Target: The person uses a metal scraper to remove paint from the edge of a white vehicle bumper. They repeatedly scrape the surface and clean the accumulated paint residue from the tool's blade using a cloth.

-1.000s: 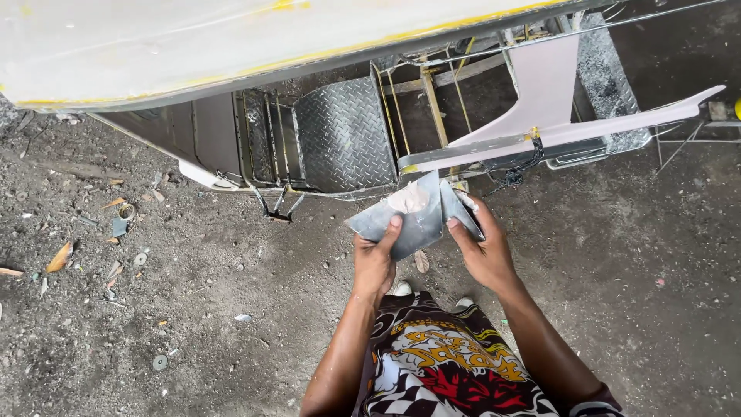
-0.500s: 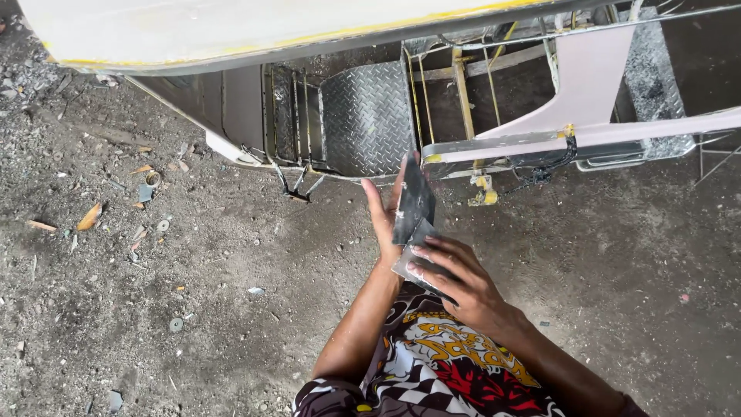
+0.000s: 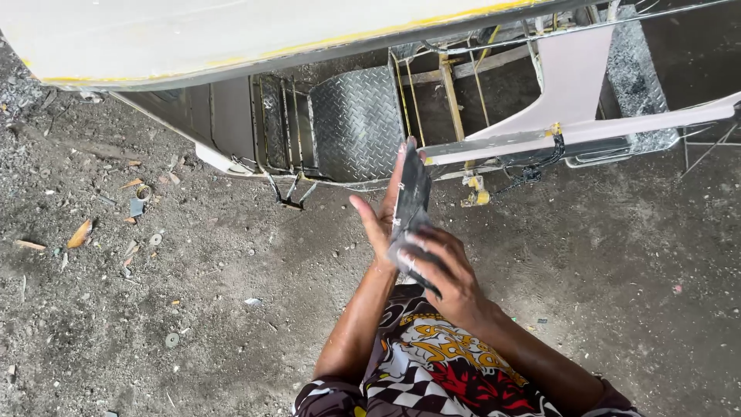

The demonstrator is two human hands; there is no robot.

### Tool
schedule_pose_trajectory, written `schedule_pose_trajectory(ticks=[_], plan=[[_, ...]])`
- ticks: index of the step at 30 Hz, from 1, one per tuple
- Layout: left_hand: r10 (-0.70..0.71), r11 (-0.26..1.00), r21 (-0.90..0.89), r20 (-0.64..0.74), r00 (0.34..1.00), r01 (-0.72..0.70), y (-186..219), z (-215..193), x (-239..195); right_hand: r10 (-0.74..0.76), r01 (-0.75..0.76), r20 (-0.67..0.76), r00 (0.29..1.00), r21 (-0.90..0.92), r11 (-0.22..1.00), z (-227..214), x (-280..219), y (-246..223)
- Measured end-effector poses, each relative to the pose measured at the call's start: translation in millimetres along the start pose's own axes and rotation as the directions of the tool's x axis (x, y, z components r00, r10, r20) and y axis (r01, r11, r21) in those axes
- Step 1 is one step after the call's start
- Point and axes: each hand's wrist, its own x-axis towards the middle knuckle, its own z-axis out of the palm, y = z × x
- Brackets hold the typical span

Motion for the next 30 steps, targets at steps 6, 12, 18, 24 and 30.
schedule_pose_trajectory(ticks=[6,12,18,24,30], plan=[[-0.134,0.986,0.105,0.037,0.99,0.129,-31,1,-25,0.246,-0.267,-0.17,0.954,-0.113,0.957,-4,9,56],[0.062,0.997,0.055,-0.032,0.998,-0.06,1,9,-2,0.238,-0.235,-0.041,0.97,0.069,0.97,-4,3,-4],[-0.244,0.945,-0.227,-0.013,0.97,0.235,-13,26,-35,0.181,-0.202,-0.109,0.977,-0.225,0.953,-34,31,41],[-0.218,0.974,-0.064,-0.022,0.976,0.216,-17,9,-34,-0.069,0.057,-0.159,0.985,-0.078,0.995,-20,6,43],[-0.194,0.976,-0.082,0.115,0.974,0.204,-20,0,-39,0.7,-0.572,0.188,0.689,0.734,0.365,-14,-20,62]])
